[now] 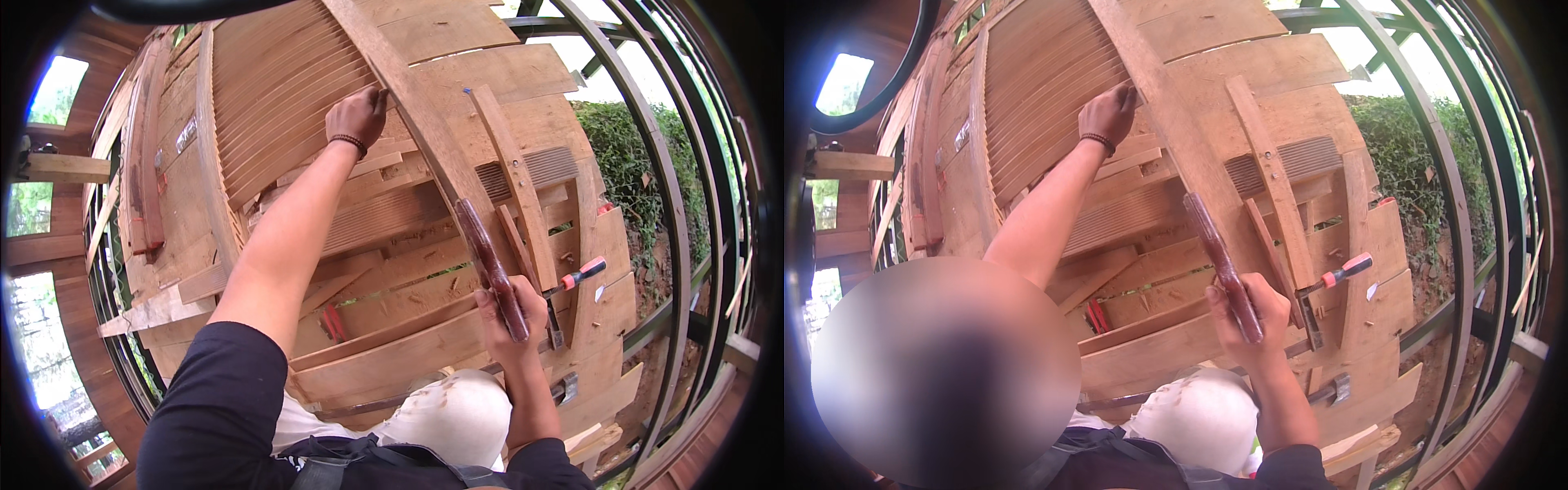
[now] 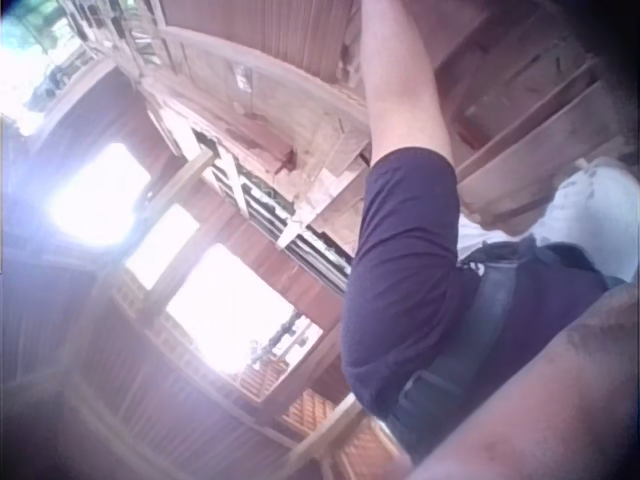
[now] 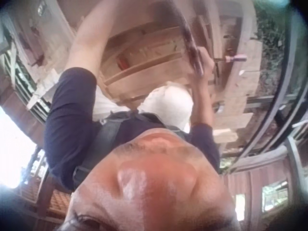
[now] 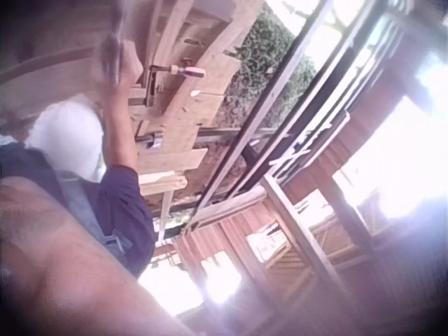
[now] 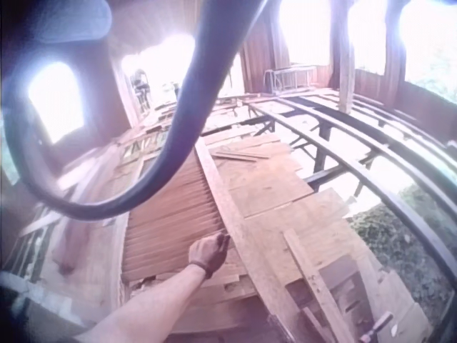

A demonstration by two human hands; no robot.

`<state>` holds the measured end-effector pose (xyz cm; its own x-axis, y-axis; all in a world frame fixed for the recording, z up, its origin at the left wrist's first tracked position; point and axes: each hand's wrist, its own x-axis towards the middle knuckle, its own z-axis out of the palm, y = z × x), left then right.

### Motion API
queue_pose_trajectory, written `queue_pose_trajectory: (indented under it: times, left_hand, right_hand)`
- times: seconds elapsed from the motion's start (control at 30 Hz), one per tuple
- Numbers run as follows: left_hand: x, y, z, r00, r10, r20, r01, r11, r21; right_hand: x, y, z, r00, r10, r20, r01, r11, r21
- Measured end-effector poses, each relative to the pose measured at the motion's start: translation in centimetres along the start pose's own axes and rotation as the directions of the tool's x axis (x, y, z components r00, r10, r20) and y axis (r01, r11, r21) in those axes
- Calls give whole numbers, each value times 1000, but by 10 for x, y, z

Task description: The person assembles a curved wooden structure by placing thin wooden slats into grooves, applying glue, and securing them with a hammer. The person repeatedly aligns slats, applies adhesive, and taps them into place.

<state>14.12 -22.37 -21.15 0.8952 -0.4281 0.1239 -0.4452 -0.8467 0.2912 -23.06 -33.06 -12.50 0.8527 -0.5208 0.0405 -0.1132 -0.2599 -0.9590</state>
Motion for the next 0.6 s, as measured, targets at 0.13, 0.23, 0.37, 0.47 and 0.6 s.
queue_pose_trajectory:
  times: [0.13,0.23,0.37,0.47,0.6]
  left_hand:
    - [-1,8,-4,999,-33,30,34,998,-50]
    - [-3,7,-4,1000,-24,12,25,997,-67]
    - [-6,5,-5,1000,-9,-14,8,997,-79]
    - [-2,3,-3,1000,-10,-10,9,998,-70]
    - [-3,6,-5,1000,-18,26,19,998,-63]
  right_hand:
    - [-19,4,-13,1000,-1,-9,1,1000,-27]
    - [-18,3,-13,998,47,-33,-46,999,18]
    - [16,2,6,1000,24,-2,-24,1000,-8]
    - [4,2,1,1000,23,-15,-23,999,-24]
    - [-27,5,-24,999,49,-16,-50,997,-56]
